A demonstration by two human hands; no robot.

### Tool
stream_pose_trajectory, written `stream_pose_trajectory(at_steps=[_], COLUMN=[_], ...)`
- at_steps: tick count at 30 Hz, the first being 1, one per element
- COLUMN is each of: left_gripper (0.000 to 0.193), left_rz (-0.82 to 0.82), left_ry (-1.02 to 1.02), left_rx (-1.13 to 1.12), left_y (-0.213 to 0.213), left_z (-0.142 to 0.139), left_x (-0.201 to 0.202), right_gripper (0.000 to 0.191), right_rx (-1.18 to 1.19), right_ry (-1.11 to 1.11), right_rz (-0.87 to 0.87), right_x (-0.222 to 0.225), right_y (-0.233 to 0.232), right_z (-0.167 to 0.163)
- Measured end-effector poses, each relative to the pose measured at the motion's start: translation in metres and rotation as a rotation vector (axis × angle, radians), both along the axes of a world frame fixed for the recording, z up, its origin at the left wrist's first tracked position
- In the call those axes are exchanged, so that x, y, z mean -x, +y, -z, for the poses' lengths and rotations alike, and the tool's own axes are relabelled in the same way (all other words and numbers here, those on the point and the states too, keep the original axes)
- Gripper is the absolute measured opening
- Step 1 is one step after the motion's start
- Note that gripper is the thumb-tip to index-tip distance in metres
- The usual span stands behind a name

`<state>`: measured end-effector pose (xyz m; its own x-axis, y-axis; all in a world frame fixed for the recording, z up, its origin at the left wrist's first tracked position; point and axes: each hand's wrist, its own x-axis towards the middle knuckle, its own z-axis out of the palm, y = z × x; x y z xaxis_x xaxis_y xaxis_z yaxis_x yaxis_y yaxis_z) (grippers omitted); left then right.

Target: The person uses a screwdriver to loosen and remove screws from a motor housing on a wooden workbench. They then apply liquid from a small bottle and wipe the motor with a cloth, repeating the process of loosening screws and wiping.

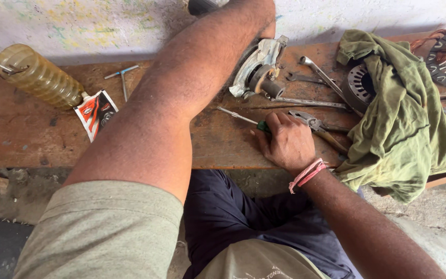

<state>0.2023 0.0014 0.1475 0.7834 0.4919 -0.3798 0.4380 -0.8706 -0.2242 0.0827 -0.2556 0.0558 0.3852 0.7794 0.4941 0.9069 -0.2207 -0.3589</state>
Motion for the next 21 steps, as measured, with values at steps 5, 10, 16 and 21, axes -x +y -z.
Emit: stream_pose_trajectory(at_steps=[5,10,16,21], left_gripper=[0.033,0.036,0.043,0.059], left_rz=[0.014,0.059,0.232,0.059], left_ry=[0.003,-0.008,-0.168,-0.615], left_rx=[-0.026,-0.075,-0.284,-0.091], left_y=[-0.002,-0.004,-0.013,-0.039], left_z=[0.004,0.004,-0.017,-0.025], left_x=[0.001,0.004,0.092,0.19], right_gripper=[0.043,0.027,0.023,0.016], right_rx=[0.065,-0.015,-0.034,-0.099], right_ry=[0.084,0.022,0.015,0.019], right_rz=[0.0,-0.064,-0.188,-0.399], right_x=[-0.004,-0.007,-0.009,-0.012], right_y=[0.0,-0.001,-0.004,-0.002], right_z=[0.001,0.004,0.003,0.004])
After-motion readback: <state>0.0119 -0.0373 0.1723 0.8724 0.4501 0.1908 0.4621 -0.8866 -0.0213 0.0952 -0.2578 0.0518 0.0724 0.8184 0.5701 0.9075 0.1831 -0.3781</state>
